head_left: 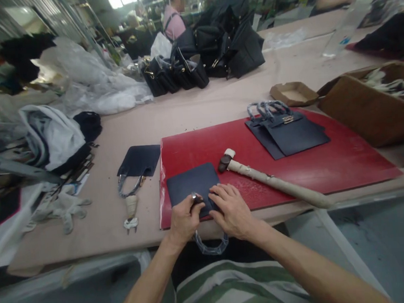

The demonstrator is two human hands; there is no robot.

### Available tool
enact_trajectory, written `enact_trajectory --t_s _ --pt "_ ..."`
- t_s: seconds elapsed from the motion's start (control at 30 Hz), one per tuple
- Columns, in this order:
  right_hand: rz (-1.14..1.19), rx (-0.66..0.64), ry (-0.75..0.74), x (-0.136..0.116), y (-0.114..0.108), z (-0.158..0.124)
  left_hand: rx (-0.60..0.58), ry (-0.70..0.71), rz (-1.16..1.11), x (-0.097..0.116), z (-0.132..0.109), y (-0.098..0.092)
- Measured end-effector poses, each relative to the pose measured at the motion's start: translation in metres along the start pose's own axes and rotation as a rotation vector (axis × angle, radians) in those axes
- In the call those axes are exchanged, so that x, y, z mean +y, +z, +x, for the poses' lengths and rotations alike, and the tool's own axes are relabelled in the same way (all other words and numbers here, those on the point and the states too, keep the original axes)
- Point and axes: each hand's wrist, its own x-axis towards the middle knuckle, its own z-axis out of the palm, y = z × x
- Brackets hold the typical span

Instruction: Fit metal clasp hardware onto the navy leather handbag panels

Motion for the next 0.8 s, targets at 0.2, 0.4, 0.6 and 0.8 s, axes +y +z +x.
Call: enact_trajectory --t_s 0.2,0.4,0.6,0.8 --pt "0.047 -0.022 0.033 0.001 0.002 0.001 0.323 -0.402 -0.531 -0.004 0.011 -0.029" --pt "0.041 -0.039 0.045 -0.001 0.000 0.001 0.360 -0.565 -0.152 -0.036 0.015 -0.097" --pt "0.020 -0.052 0.063 0.000 0.003 0.001 -0.044 -0.650 0.722 -0.059 0.023 -0.123" --pt "-0.033 0.007 -0.011 0.011 0.012 0.001 -0.072 -0.653 0.860 -0.036 0.024 -0.103"
